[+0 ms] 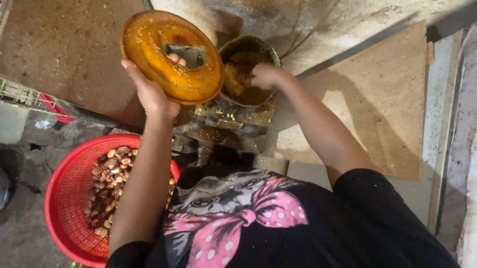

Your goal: The person feeds whole nuts from a red basket into a grinding machine using a yellow funnel, then scrapes the resulting yellow paste from the machine into a metal bowl. The person repeats this process, transferring the paste and adding more nuts to the grinder.

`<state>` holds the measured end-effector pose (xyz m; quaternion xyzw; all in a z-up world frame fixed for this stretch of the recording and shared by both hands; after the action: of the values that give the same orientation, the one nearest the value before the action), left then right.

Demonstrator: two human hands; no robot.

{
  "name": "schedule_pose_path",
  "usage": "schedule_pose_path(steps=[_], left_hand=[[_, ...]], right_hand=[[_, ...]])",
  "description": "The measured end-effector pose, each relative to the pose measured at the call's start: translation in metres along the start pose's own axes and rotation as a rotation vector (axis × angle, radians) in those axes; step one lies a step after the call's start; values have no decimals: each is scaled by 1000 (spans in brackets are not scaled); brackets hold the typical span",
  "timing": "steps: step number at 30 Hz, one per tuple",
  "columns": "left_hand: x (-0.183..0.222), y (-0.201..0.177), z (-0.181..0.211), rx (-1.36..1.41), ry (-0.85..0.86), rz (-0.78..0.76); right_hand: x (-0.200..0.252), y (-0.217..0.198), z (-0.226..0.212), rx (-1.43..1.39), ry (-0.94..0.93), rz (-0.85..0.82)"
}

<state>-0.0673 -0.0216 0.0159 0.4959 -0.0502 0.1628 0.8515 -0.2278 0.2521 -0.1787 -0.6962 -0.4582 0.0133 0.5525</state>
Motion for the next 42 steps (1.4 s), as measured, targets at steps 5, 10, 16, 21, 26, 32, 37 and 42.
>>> schedule_pose_path(steps=[5, 10, 16, 21, 26, 32, 37, 42], left_hand=[[0, 10, 9, 1, 14, -53], [-5, 15, 1, 38, 2, -80], [-8, 16, -5, 67, 13, -101], [-11, 11, -6, 71, 25, -74], [-4, 6, 2, 21, 49, -62], [8, -9, 6, 111, 4, 161], [7, -15, 3, 42, 22, 8], [2, -35, -6, 49, -1, 31]], right_hand=[[39, -25, 18, -46, 262, 167], [65, -45, 10, -125, 211, 439], [85, -54, -9, -152, 218, 466], [97, -51, -59, 47, 109, 266], [115, -86, -67, 190, 222, 386], [77, -112, -44, 446, 148, 559], [54, -97, -38, 547, -110, 639], [60, -87, -34, 755, -10, 667]])
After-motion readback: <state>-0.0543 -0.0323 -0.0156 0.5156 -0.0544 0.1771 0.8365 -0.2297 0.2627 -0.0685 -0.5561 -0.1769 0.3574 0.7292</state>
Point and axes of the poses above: each hand's wrist, its own x-axis away from the middle knuckle, its own y-axis out of the palm, z = x × y, the point moved 6 cm from there along -x, towards the middle knuckle, and after that the axes turned 7 degrees about -y, right-handed, at the moved point
